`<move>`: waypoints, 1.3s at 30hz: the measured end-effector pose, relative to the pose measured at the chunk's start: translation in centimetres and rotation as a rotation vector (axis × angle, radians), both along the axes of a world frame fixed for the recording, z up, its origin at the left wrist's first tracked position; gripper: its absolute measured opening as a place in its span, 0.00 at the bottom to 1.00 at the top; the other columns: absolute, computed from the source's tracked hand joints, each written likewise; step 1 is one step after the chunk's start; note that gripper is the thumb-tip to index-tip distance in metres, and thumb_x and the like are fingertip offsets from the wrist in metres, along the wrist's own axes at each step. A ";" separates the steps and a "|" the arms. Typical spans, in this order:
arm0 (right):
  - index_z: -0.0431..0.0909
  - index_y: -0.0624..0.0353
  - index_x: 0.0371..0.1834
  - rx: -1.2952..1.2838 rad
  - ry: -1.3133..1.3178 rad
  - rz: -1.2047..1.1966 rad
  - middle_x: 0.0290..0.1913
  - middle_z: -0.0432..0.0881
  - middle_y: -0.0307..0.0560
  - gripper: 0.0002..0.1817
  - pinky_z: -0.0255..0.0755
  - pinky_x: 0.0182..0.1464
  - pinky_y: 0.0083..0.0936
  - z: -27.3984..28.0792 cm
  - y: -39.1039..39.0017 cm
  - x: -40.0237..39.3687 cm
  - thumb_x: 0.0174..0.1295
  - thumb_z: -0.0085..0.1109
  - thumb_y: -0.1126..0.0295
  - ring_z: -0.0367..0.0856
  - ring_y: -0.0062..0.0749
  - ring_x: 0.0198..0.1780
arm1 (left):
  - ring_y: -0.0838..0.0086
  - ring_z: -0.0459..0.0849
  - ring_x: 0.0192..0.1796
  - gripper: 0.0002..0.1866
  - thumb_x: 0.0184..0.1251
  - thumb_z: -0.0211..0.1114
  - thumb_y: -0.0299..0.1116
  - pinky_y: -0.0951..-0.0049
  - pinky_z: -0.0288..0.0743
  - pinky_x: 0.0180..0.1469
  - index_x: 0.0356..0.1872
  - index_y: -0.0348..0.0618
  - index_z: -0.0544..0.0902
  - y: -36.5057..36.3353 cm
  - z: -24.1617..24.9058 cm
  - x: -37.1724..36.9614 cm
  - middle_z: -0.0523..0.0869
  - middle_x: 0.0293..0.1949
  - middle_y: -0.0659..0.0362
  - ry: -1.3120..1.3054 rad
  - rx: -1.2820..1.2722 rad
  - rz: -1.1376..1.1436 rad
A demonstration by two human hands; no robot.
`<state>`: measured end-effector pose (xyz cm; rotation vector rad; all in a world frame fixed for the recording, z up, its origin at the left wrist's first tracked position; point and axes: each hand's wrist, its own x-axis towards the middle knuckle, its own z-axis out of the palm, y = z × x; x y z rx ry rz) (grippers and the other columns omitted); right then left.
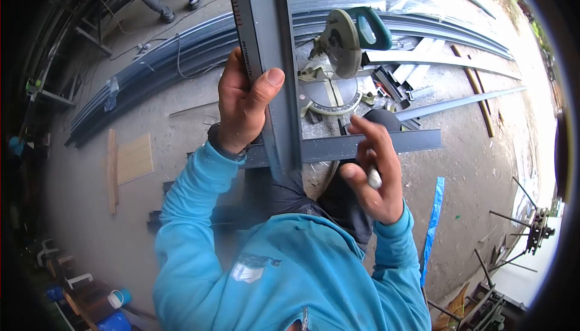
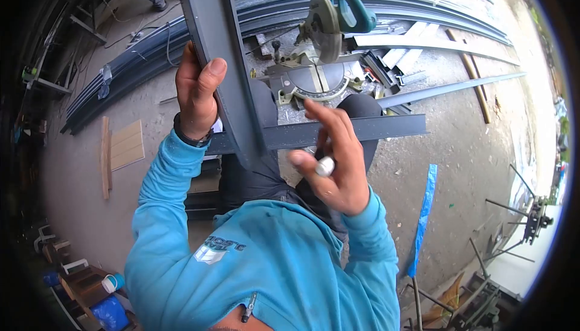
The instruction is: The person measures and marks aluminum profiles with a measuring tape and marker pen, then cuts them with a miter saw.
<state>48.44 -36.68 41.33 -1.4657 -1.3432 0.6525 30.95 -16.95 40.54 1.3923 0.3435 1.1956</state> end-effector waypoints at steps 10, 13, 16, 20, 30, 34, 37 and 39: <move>0.79 0.64 0.63 0.092 -0.599 0.091 0.44 0.88 0.50 0.37 0.81 0.45 0.36 1.0 3.1 5.6 0.49 0.80 0.60 0.83 0.43 0.40 | 0.65 0.84 0.67 0.30 0.83 0.59 0.56 0.57 0.75 0.71 0.71 0.44 0.74 4.3 -0.6 -3.1 0.85 0.65 0.55 0.020 0.095 -0.096; 0.77 0.63 0.66 0.134 -0.546 0.012 0.47 0.86 0.52 0.40 0.81 0.47 0.37 -1.8 4.0 1.8 0.50 0.82 0.59 0.82 0.45 0.42 | 0.71 0.88 0.57 0.26 0.81 0.62 0.54 0.66 0.81 0.61 0.64 0.42 0.81 6.6 -1.5 -2.6 0.89 0.55 0.56 0.007 -0.099 0.059; 0.77 0.63 0.68 0.258 -0.462 0.084 0.50 0.83 0.54 0.43 0.81 0.48 0.39 -3.0 5.7 -1.8 0.54 0.83 0.49 0.83 0.47 0.44 | 0.77 0.89 0.43 0.23 0.81 0.64 0.50 0.79 0.83 0.43 0.61 0.39 0.82 8.6 2.7 -0.7 0.89 0.45 0.59 0.158 -0.145 0.243; 0.82 0.62 0.65 0.266 -0.260 0.183 0.50 0.81 0.58 0.31 0.82 0.45 0.38 -2.7 4.4 -1.2 0.66 0.74 0.53 0.84 0.47 0.40 | 0.84 0.86 0.41 0.27 0.80 0.65 0.55 0.84 0.79 0.38 0.59 0.38 0.82 14.1 6.8 -2.1 0.86 0.41 0.62 0.374 -0.144 -0.292; 0.82 0.65 0.62 0.247 -0.248 -0.432 0.55 0.75 0.48 0.18 0.73 0.35 0.19 -3.5 -3.2 7.4 0.79 0.62 0.63 0.74 0.16 0.34 | 0.61 0.85 0.46 0.26 0.76 0.69 0.44 0.63 0.78 0.54 0.70 0.44 0.83 1.8 -4.4 4.6 0.84 0.43 0.50 1.066 0.526 -0.570; 0.84 0.61 0.63 0.030 -0.408 -0.368 0.56 0.75 0.50 0.18 0.74 0.33 0.20 -4.1 -3.0 9.3 0.73 0.68 0.67 0.73 0.17 0.32 | 0.52 0.85 0.49 0.29 0.75 0.69 0.49 0.57 0.79 0.56 0.63 0.32 0.84 -0.9 -8.9 4.4 0.83 0.46 0.45 1.121 0.715 -0.491; 0.79 0.51 0.70 -0.117 -0.654 -0.219 0.60 0.76 0.49 0.37 0.82 0.38 0.32 -4.6 -2.3 9.3 0.56 0.83 0.60 0.83 0.33 0.36 | 0.48 0.83 0.54 0.42 0.67 0.75 0.52 0.52 0.78 0.60 0.72 0.31 0.73 -1.4 -8.1 2.7 0.81 0.53 0.44 1.089 0.759 -0.446; 0.75 0.45 0.75 -0.273 -0.774 -0.125 0.64 0.77 0.47 0.49 0.85 0.47 0.40 -5.1 -1.8 9.3 0.44 0.88 0.58 0.87 0.46 0.50 | 0.49 0.81 0.58 0.52 0.56 0.81 0.51 0.51 0.76 0.62 0.76 0.33 0.66 -2.0 -6.1 0.9 0.79 0.58 0.45 1.195 0.801 -0.417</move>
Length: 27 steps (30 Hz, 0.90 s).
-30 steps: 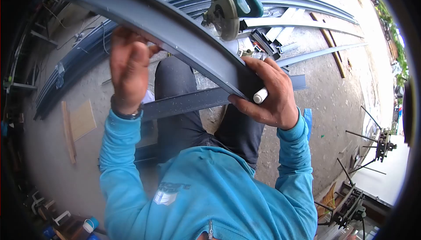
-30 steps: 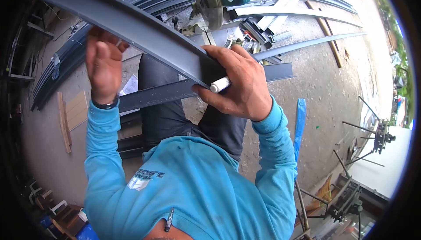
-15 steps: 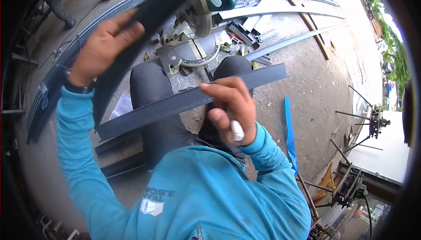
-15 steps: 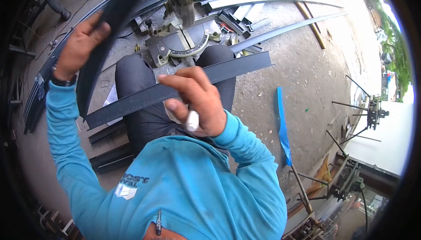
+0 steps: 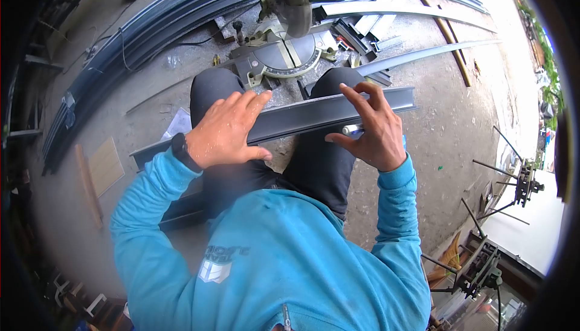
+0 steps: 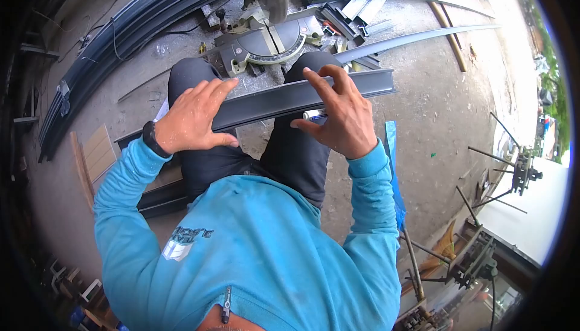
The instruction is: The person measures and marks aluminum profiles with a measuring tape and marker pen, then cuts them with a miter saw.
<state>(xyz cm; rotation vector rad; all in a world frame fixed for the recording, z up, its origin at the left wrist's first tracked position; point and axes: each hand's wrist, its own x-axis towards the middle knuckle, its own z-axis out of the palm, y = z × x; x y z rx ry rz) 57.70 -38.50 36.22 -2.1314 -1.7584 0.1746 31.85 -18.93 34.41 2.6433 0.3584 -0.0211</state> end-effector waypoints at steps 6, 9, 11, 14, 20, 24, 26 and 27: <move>0.77 0.44 0.73 -0.015 -0.129 0.035 0.64 0.79 0.45 0.47 0.85 0.52 0.37 -0.5 0.9 1.6 0.43 0.87 0.66 0.85 0.42 0.57 | 0.48 0.86 0.53 0.47 0.48 0.80 0.38 0.54 0.79 0.55 0.71 0.33 0.69 1.1 -0.9 -0.7 0.83 0.50 0.41 -0.005 -0.139 -0.045; 0.80 0.46 0.71 0.158 -0.071 -0.051 0.58 0.81 0.49 0.42 0.85 0.41 0.35 2.7 0.5 1.8 0.48 0.87 0.68 0.88 0.39 0.39 | 0.46 0.89 0.49 0.40 0.49 0.73 0.37 0.53 0.81 0.52 0.67 0.33 0.75 3.4 0.2 1.6 0.87 0.44 0.40 -0.015 -0.379 -0.109; 0.84 0.54 0.66 0.373 0.010 -0.046 0.50 0.83 0.49 0.29 0.83 0.39 0.31 1.5 0.1 3.1 0.60 0.80 0.70 0.86 0.34 0.38 | 0.47 0.88 0.50 0.37 0.51 0.73 0.40 0.54 0.81 0.53 0.64 0.33 0.79 4.2 -2.2 2.9 0.87 0.46 0.41 -0.112 -0.344 -0.211; 0.87 0.64 0.58 0.576 0.336 -0.157 0.39 0.82 0.45 0.37 0.71 0.36 0.26 1.0 -0.1 1.8 0.81 0.42 0.38 0.80 0.27 0.37 | 0.47 0.88 0.50 0.33 0.52 0.71 0.41 0.55 0.81 0.56 0.61 0.33 0.83 4.1 -1.5 3.7 0.88 0.51 0.42 -0.026 -0.301 -0.122; 0.86 0.63 0.46 0.307 0.823 -0.160 0.29 0.83 0.41 0.52 0.70 0.33 0.21 -0.8 -0.4 -1.8 0.72 0.30 0.20 0.79 0.22 0.30 | 0.48 0.85 0.57 0.40 0.54 0.77 0.42 0.54 0.77 0.64 0.70 0.38 0.77 2.7 -0.7 1.5 0.87 0.58 0.45 -0.047 -0.117 -0.029; 0.85 0.68 0.47 0.401 0.925 -0.032 0.34 0.87 0.46 0.41 0.76 0.36 0.24 -1.2 0.9 -5.1 0.77 0.49 0.32 0.84 0.26 0.35 | 0.49 0.80 0.65 0.49 0.50 0.85 0.43 0.52 0.73 0.67 0.75 0.41 0.72 0.5 0.1 -0.9 0.80 0.66 0.48 -0.362 0.136 0.071; 0.83 0.69 0.48 0.377 1.048 -0.001 0.34 0.85 0.47 0.31 0.77 0.41 0.26 -1.3 1.1 -6.6 0.75 0.61 0.43 0.83 0.27 0.36 | 0.50 0.83 0.61 0.47 0.50 0.84 0.51 0.53 0.76 0.62 0.69 0.39 0.75 -1.4 0.7 -1.4 0.82 0.61 0.49 -0.527 0.095 0.086; 0.82 0.69 0.46 0.366 1.071 0.002 0.34 0.84 0.47 0.29 0.75 0.41 0.25 -1.2 1.1 -7.7 0.74 0.64 0.45 0.82 0.27 0.36 | 0.52 0.85 0.55 0.40 0.55 0.81 0.54 0.54 0.78 0.57 0.63 0.39 0.78 -2.8 1.0 -1.7 0.85 0.54 0.50 -0.563 0.005 0.083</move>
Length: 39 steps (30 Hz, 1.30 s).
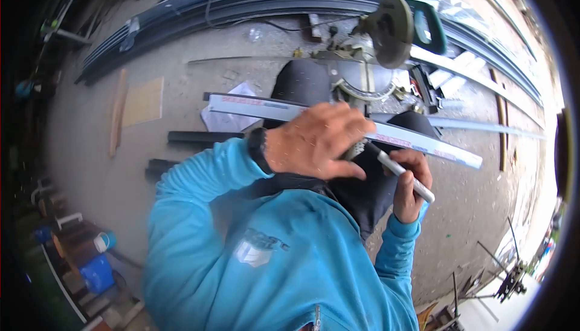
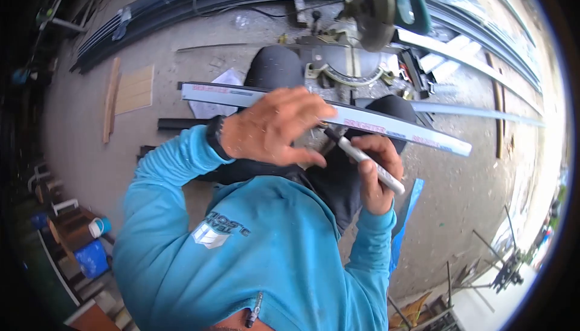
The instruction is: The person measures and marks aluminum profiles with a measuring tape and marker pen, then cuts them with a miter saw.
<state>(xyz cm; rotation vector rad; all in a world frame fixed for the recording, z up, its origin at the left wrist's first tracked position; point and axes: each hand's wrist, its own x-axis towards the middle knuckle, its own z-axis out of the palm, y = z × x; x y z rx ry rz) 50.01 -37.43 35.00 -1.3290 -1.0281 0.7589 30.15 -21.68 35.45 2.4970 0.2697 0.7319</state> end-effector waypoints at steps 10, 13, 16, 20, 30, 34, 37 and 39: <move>0.74 0.59 0.35 -0.034 -0.080 0.544 0.26 0.80 0.45 0.16 0.69 0.28 0.29 1.7 -1.3 -1.5 0.66 0.71 0.61 0.77 0.31 0.25 | 0.58 0.87 0.29 0.19 0.70 0.73 0.46 0.60 0.80 0.29 0.35 0.40 0.79 -5.1 -1.4 -2.9 0.81 0.28 0.54 -0.061 -0.253 -0.278; 0.75 0.59 0.36 0.081 -0.144 0.668 0.26 0.80 0.46 0.14 0.69 0.28 0.31 2.3 -1.2 -1.7 0.66 0.71 0.63 0.79 0.34 0.25 | 0.61 0.89 0.31 0.19 0.71 0.71 0.47 0.62 0.82 0.30 0.37 0.39 0.81 -5.4 -0.6 -3.9 0.85 0.30 0.53 0.011 -0.211 -0.326; 0.75 0.59 0.37 0.180 -0.071 0.584 0.23 0.77 0.44 0.14 0.68 0.27 0.33 1.8 -1.5 -1.1 0.69 0.66 0.62 0.77 0.32 0.23 | 0.61 0.87 0.29 0.18 0.70 0.72 0.48 0.62 0.81 0.31 0.37 0.41 0.82 -5.3 0.0 -4.7 0.86 0.30 0.54 -0.103 -0.082 -0.211; 0.72 0.59 0.44 0.364 0.342 0.007 0.25 0.73 0.44 0.15 0.70 0.36 0.28 2.5 -5.6 9.8 0.73 0.59 0.58 0.75 0.30 0.26 | 0.67 0.82 0.38 0.21 0.71 0.70 0.52 0.65 0.75 0.40 0.34 0.43 0.80 -0.5 0.5 -8.9 0.79 0.30 0.61 0.038 -0.114 0.007; 0.78 0.59 0.53 0.138 -0.194 -0.161 0.37 0.82 0.47 0.15 0.73 0.46 0.27 -0.4 0.8 4.8 0.78 0.57 0.57 0.81 0.30 0.40 | 0.66 0.87 0.39 0.26 0.63 0.74 0.48 0.63 0.77 0.36 0.53 0.38 0.79 3.1 -5.5 -3.0 0.84 0.31 0.59 0.190 0.228 0.324; 0.78 0.60 0.54 0.114 -0.063 -0.245 0.36 0.83 0.47 0.13 0.73 0.47 0.27 -0.5 1.8 5.3 0.79 0.56 0.62 0.82 0.31 0.41 | 0.67 0.89 0.38 0.11 0.69 0.65 0.34 0.64 0.82 0.35 0.45 0.39 0.78 2.1 -5.2 -0.9 0.84 0.29 0.57 0.113 0.231 0.307; 0.79 0.61 0.53 0.114 -0.089 -0.289 0.36 0.82 0.47 0.13 0.71 0.47 0.26 -0.7 2.9 5.2 0.79 0.55 0.62 0.82 0.30 0.41 | 0.66 0.89 0.37 0.09 0.72 0.62 0.33 0.62 0.83 0.36 0.43 0.38 0.77 1.6 -5.3 0.5 0.84 0.29 0.57 0.087 0.197 0.276; 0.79 0.61 0.53 0.106 -0.244 -0.330 0.36 0.81 0.47 0.13 0.70 0.46 0.26 -1.0 3.4 4.8 0.79 0.55 0.62 0.81 0.30 0.41 | 0.66 0.88 0.37 0.09 0.72 0.62 0.33 0.63 0.84 0.36 0.44 0.38 0.78 1.2 -5.1 1.0 0.85 0.30 0.56 0.107 0.183 0.258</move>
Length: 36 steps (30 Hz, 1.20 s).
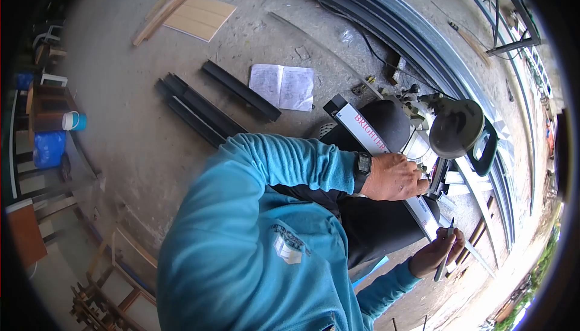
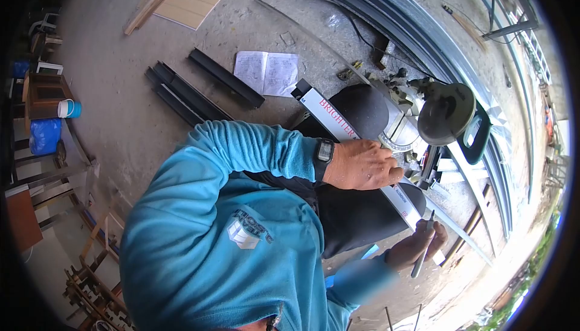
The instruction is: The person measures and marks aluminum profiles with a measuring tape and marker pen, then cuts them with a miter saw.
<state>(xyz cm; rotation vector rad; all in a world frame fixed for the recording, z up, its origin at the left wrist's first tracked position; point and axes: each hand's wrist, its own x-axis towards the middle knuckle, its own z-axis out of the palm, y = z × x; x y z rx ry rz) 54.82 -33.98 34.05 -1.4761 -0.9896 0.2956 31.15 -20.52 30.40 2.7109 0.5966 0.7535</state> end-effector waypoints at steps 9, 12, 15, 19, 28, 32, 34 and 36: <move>0.78 0.66 0.55 -0.050 -0.117 -0.073 0.45 0.81 0.49 0.18 0.74 0.52 0.27 -3.5 1.9 -0.7 0.80 0.56 0.59 0.80 0.31 0.47 | 0.71 0.84 0.41 0.12 0.72 0.63 0.37 0.64 0.69 0.42 0.48 0.41 0.78 -0.4 -0.6 -3.5 0.82 0.33 0.62 0.090 0.111 0.134; 0.77 0.65 0.56 -0.099 -0.200 0.021 0.46 0.81 0.49 0.17 0.73 0.53 0.26 -3.4 2.1 -1.8 0.80 0.56 0.60 0.79 0.31 0.48 | 0.71 0.83 0.41 0.11 0.73 0.62 0.38 0.64 0.69 0.43 0.48 0.43 0.79 -0.3 -0.7 -3.7 0.81 0.33 0.62 0.087 0.094 0.124; 0.78 0.66 0.56 -0.108 -0.211 0.004 0.46 0.81 0.48 0.17 0.74 0.53 0.26 -3.1 2.0 -1.4 0.80 0.56 0.61 0.79 0.30 0.48 | 0.71 0.83 0.41 0.11 0.74 0.62 0.39 0.64 0.70 0.41 0.47 0.44 0.79 -0.3 -0.6 -2.8 0.80 0.34 0.63 0.090 0.072 0.098; 0.79 0.66 0.54 -0.132 -0.277 -0.073 0.43 0.79 0.45 0.17 0.71 0.45 0.24 -2.6 1.3 0.0 0.80 0.56 0.60 0.77 0.27 0.42 | 0.71 0.83 0.42 0.12 0.74 0.63 0.42 0.64 0.71 0.39 0.46 0.44 0.78 -0.7 -0.6 -1.2 0.80 0.34 0.63 0.112 0.070 0.079; 0.79 0.64 0.53 -0.031 -0.131 -0.010 0.40 0.81 0.44 0.13 0.74 0.46 0.21 -3.3 0.9 -1.2 0.74 0.62 0.66 0.79 0.25 0.40 | 0.75 0.79 0.40 0.08 0.70 0.61 0.35 0.67 0.66 0.43 0.47 0.50 0.79 -0.3 -0.9 -3.3 0.78 0.36 0.67 -0.019 0.223 0.163; 0.76 0.62 0.49 0.047 0.008 0.091 0.42 0.79 0.41 0.12 0.71 0.53 0.21 -0.5 1.2 -3.1 0.69 0.66 0.70 0.77 0.21 0.43 | 0.64 0.80 0.38 0.05 0.67 0.61 0.28 0.63 0.69 0.39 0.41 0.42 0.76 0.3 0.5 -2.8 0.78 0.35 0.58 0.001 -0.089 0.014; 0.74 0.61 0.48 0.056 0.048 0.153 0.40 0.78 0.39 0.11 0.70 0.50 0.19 -0.6 0.5 -2.5 0.70 0.67 0.70 0.76 0.20 0.41 | 0.59 0.81 0.39 0.11 0.59 0.66 0.22 0.60 0.70 0.39 0.42 0.41 0.76 0.4 1.1 -2.6 0.78 0.35 0.56 0.034 -0.140 -0.019; 0.75 0.61 0.48 -0.015 0.156 0.186 0.41 0.80 0.40 0.11 0.71 0.48 0.17 0.2 -0.1 -3.3 0.71 0.67 0.71 0.77 0.19 0.40 | 0.58 0.81 0.39 0.15 0.54 0.68 0.19 0.59 0.71 0.40 0.43 0.40 0.76 0.2 1.2 -2.0 0.79 0.35 0.55 0.034 -0.163 -0.033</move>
